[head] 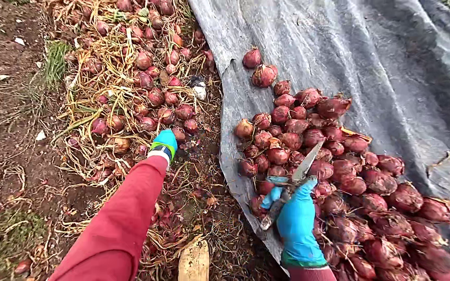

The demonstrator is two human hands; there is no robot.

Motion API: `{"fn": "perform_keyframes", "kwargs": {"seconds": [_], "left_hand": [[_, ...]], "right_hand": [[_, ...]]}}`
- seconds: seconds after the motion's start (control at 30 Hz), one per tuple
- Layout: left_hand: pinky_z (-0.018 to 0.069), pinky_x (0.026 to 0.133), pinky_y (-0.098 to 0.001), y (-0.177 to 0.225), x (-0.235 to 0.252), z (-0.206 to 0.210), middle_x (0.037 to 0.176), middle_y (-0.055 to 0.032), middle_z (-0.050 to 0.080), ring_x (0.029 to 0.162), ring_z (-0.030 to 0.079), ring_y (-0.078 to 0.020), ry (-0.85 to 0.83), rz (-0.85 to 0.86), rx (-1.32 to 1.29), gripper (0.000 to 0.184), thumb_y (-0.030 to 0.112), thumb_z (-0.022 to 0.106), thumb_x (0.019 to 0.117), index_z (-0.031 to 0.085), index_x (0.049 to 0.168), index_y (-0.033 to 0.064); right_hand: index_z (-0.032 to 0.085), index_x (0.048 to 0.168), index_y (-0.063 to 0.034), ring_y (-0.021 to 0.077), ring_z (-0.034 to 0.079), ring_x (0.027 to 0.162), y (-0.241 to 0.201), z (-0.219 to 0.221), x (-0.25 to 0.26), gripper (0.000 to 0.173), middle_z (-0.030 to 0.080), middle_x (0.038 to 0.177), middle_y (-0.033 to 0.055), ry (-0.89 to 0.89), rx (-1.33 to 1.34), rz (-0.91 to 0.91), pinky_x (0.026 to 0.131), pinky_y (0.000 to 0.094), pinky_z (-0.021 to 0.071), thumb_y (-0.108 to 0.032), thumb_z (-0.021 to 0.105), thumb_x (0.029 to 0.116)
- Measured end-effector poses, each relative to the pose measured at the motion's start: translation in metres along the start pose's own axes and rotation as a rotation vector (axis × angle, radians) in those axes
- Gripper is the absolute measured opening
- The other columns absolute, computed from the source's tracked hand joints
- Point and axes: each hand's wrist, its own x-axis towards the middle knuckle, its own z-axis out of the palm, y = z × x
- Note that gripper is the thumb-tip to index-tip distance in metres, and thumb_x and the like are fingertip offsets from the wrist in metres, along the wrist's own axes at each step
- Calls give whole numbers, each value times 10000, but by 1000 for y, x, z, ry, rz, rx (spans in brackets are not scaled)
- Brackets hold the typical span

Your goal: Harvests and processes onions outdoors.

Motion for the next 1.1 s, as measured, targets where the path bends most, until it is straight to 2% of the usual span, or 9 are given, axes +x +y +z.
{"fn": "perform_keyframes", "kwargs": {"seconds": [0.1, 0.2, 0.33, 0.5, 0.6, 0.67, 0.77, 1.0, 1.1], "left_hand": [[533, 919, -694, -43, 18, 47, 1145, -237, 712, 1093, 686, -442, 307, 137, -55, 595, 421, 876, 779, 687, 1203, 48], [558, 871, -640, -43, -46, 50, 1027, -94, 744, 986, 710, -328, 241, 315, -35, 440, 508, 852, 806, 743, 1061, 167], [584, 813, -537, -40, -155, 90, 950, -11, 732, 911, 706, -213, 42, 710, 66, 521, 656, 828, 748, 744, 955, 186], [572, 832, -550, -57, -178, 101, 922, -47, 725, 917, 705, -243, -73, 624, 21, 763, 847, 715, 706, 729, 1014, 149], [593, 830, -524, -59, -177, 99, 931, -15, 737, 894, 714, -203, 116, 542, -155, 643, 778, 731, 771, 746, 1027, 188], [581, 773, -523, -43, -197, 101, 895, -37, 706, 860, 700, -227, 128, 692, -37, 505, 645, 587, 965, 717, 965, 157], [542, 783, -597, -5, -219, 94, 958, -118, 693, 929, 688, -319, -136, 919, 184, 446, 448, 422, 1096, 681, 1001, 98], [543, 868, -654, -10, -16, 4, 1095, -155, 725, 1053, 697, -367, 692, 176, -418, 453, 559, 627, 972, 737, 1071, 130], [531, 1016, -601, 0, 37, 1, 1253, -261, 669, 1209, 644, -409, 618, -146, -637, 512, 339, 806, 840, 694, 1191, -16]], "right_hand": [[615, 894, -3, 285, 646, 504, 65, 9, -45, 899, 610, 597, 135, -260, -94, 291, 512, 465, 606, -619, -23, 1041], [652, 1045, -15, 235, 612, 482, 103, 24, -70, 846, 605, 608, 98, -496, -77, 417, 482, 410, 579, -652, 95, 1041], [611, 1036, -52, 168, 602, 484, 84, 46, -91, 970, 625, 647, 38, -543, -54, 130, 456, 343, 557, -951, 368, 765], [665, 825, -88, 156, 516, 406, 47, 29, -101, 751, 547, 524, 24, -498, -349, 95, 403, 346, 476, -697, 270, 1018], [714, 972, -54, 179, 520, 396, 48, 14, -98, 806, 561, 528, 55, -490, -327, 83, 389, 361, 489, -669, 199, 1043], [718, 1016, -85, 171, 552, 458, 50, 10, -89, 853, 591, 591, 36, -619, -503, 105, 453, 367, 512, -765, 203, 984], [655, 792, -141, 152, 570, 474, 28, 22, -81, 919, 592, 587, 9, -685, -590, 34, 460, 354, 514, -932, 192, 844], [724, 1026, -33, 203, 552, 409, 51, 27, -62, 894, 585, 541, 79, -329, -265, 50, 398, 390, 517, -636, 65, 1049], [726, 1060, -37, 187, 558, 430, 84, 32, -77, 829, 600, 556, 70, -355, -295, 203, 421, 372, 512, -588, 107, 1069]]}}
